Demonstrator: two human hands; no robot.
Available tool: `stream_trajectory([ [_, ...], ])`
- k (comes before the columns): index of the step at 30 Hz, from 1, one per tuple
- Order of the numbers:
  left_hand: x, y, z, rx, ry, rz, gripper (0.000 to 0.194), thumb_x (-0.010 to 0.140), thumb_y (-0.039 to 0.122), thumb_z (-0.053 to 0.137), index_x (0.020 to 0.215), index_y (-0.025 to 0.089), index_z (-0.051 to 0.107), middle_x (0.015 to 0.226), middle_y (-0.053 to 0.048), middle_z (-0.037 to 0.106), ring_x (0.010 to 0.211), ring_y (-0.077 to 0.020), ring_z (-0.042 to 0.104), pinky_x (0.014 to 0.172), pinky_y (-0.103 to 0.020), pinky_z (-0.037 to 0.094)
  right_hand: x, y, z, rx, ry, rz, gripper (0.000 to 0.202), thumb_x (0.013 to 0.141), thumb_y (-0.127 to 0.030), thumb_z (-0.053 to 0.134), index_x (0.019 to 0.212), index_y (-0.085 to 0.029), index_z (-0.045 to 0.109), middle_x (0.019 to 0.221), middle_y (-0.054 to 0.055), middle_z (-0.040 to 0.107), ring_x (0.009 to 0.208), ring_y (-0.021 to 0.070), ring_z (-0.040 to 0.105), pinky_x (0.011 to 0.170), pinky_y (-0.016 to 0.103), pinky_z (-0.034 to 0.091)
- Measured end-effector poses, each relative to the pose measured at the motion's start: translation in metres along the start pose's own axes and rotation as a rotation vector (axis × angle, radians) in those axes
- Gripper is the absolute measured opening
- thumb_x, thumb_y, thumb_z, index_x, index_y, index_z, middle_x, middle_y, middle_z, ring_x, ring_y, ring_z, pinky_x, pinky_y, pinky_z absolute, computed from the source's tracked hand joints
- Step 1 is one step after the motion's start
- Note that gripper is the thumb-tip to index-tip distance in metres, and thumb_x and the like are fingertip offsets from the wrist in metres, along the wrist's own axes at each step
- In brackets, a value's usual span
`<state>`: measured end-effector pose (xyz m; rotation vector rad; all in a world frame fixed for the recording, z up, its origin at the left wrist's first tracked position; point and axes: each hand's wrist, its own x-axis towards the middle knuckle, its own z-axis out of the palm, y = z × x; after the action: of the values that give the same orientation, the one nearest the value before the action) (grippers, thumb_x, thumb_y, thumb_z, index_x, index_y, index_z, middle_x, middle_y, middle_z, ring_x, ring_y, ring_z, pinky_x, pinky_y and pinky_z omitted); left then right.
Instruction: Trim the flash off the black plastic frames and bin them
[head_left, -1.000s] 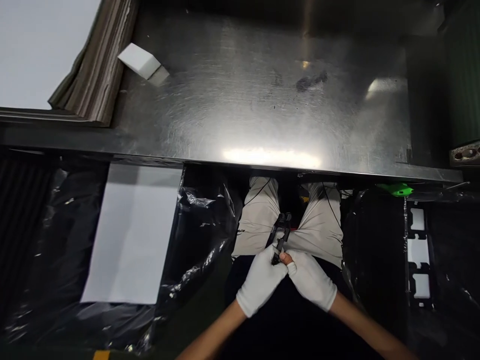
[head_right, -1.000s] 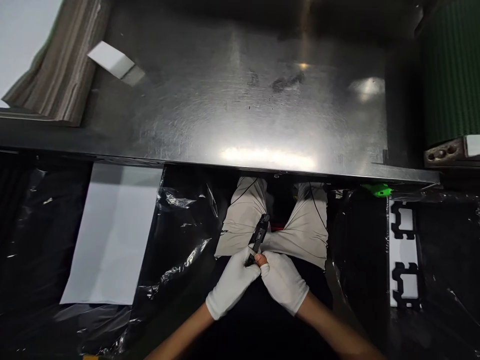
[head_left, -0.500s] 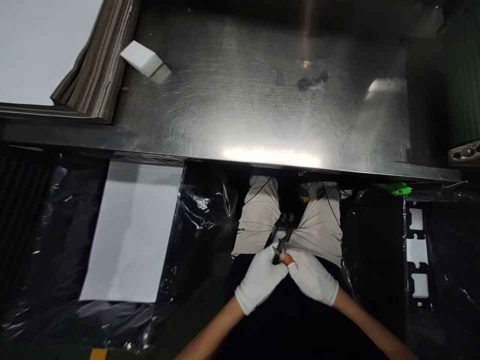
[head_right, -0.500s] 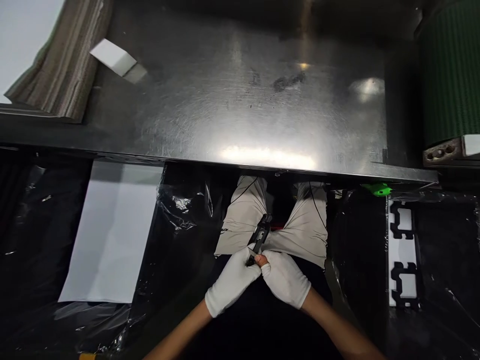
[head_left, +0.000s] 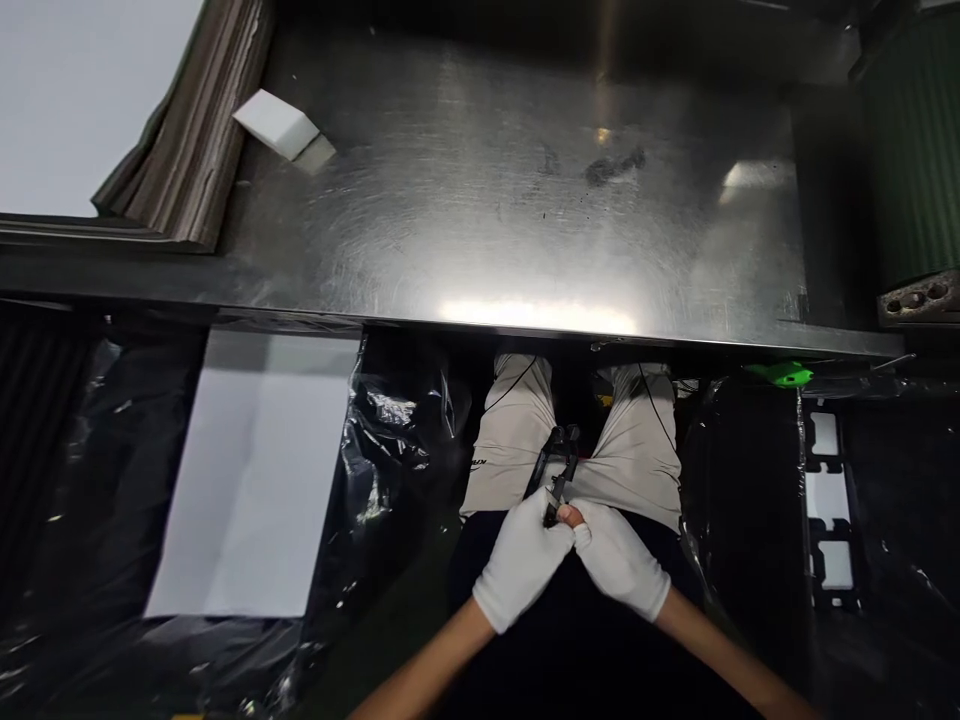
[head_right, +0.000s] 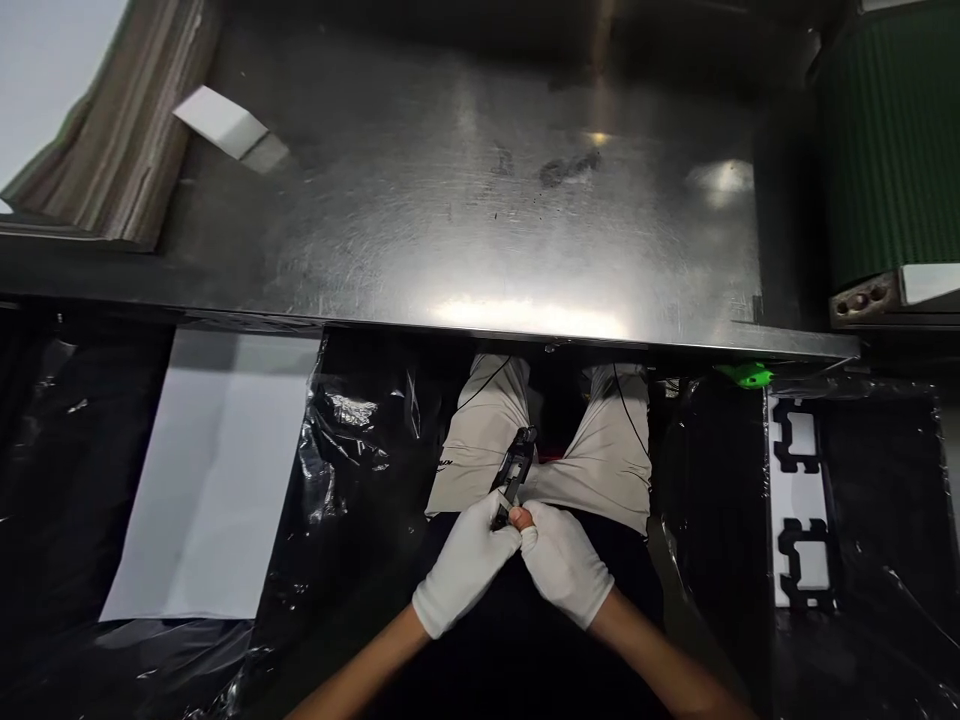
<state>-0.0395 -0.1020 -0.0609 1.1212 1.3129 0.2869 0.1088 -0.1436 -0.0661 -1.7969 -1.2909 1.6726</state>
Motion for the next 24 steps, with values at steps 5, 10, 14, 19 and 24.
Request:
stream_trajectory([
  [5, 0.001, 0.001, 0.0, -0.012, -0.01, 0.026, 0.014, 0.082, 0.036, 0.061, 0.08, 0.022, 0.058, 0.078, -0.001, 0.064, 0.074, -0.0194, 0.054, 0.07, -0.033, 0.046, -0.001, -0.004, -0.003, 0.045, -0.04, -0.031, 0.048, 0.112, -0.055, 0.034, 0.079, -0.024, 0.048, 0.078, 0.005, 0.064, 0.071, 0.0207, 0.056, 0.066, 0.034, 0.04],
  [10, -0.001, 0.004, 0.003, -0.003, 0.022, 0.002, 0.018, 0.084, 0.035, 0.064, 0.076, 0.024, 0.052, 0.071, 0.002, 0.057, 0.069, -0.0188, 0.05, 0.065, -0.033, 0.041, 0.0, -0.007, -0.005, 0.021, -0.008, -0.006, 0.049, 0.113, -0.056, 0.032, 0.08, -0.024, 0.047, 0.078, 0.003, 0.061, 0.071, 0.0187, 0.054, 0.066, 0.032, 0.039],
  [14, -0.001, 0.009, -0.011, -0.044, -0.059, -0.003, 0.022, 0.089, 0.042, 0.067, 0.085, 0.023, 0.056, 0.079, 0.001, 0.059, 0.076, -0.0192, 0.054, 0.071, -0.032, 0.048, -0.006, -0.014, -0.03, 0.022, -0.055, -0.099, 0.057, 0.115, -0.065, 0.029, 0.081, -0.024, 0.049, 0.075, 0.001, 0.057, 0.069, 0.0172, 0.051, 0.065, 0.031, 0.04],
  [19, -0.004, 0.02, -0.042, -0.21, -0.456, -0.093, 0.042, 0.099, 0.065, 0.059, 0.104, 0.024, 0.051, 0.08, 0.002, 0.058, 0.065, -0.0171, 0.055, 0.059, -0.03, 0.049, -0.025, -0.025, -0.071, 0.073, -0.202, -0.039, 0.061, 0.113, -0.074, 0.033, 0.093, -0.023, 0.059, 0.076, -0.001, 0.053, 0.069, 0.0169, 0.05, 0.066, 0.03, 0.045],
  [24, -0.015, 0.027, -0.03, 0.663, -0.058, -0.013, 0.028, 0.098, 0.049, 0.063, 0.103, 0.021, 0.063, 0.083, -0.008, 0.074, 0.077, -0.0282, 0.072, 0.073, -0.039, 0.051, -0.039, -0.021, -0.06, -0.21, -0.129, -0.041, 0.052, 0.116, -0.061, 0.027, 0.093, -0.024, 0.056, 0.078, 0.001, 0.061, 0.067, 0.0182, 0.055, 0.062, 0.031, 0.042],
])
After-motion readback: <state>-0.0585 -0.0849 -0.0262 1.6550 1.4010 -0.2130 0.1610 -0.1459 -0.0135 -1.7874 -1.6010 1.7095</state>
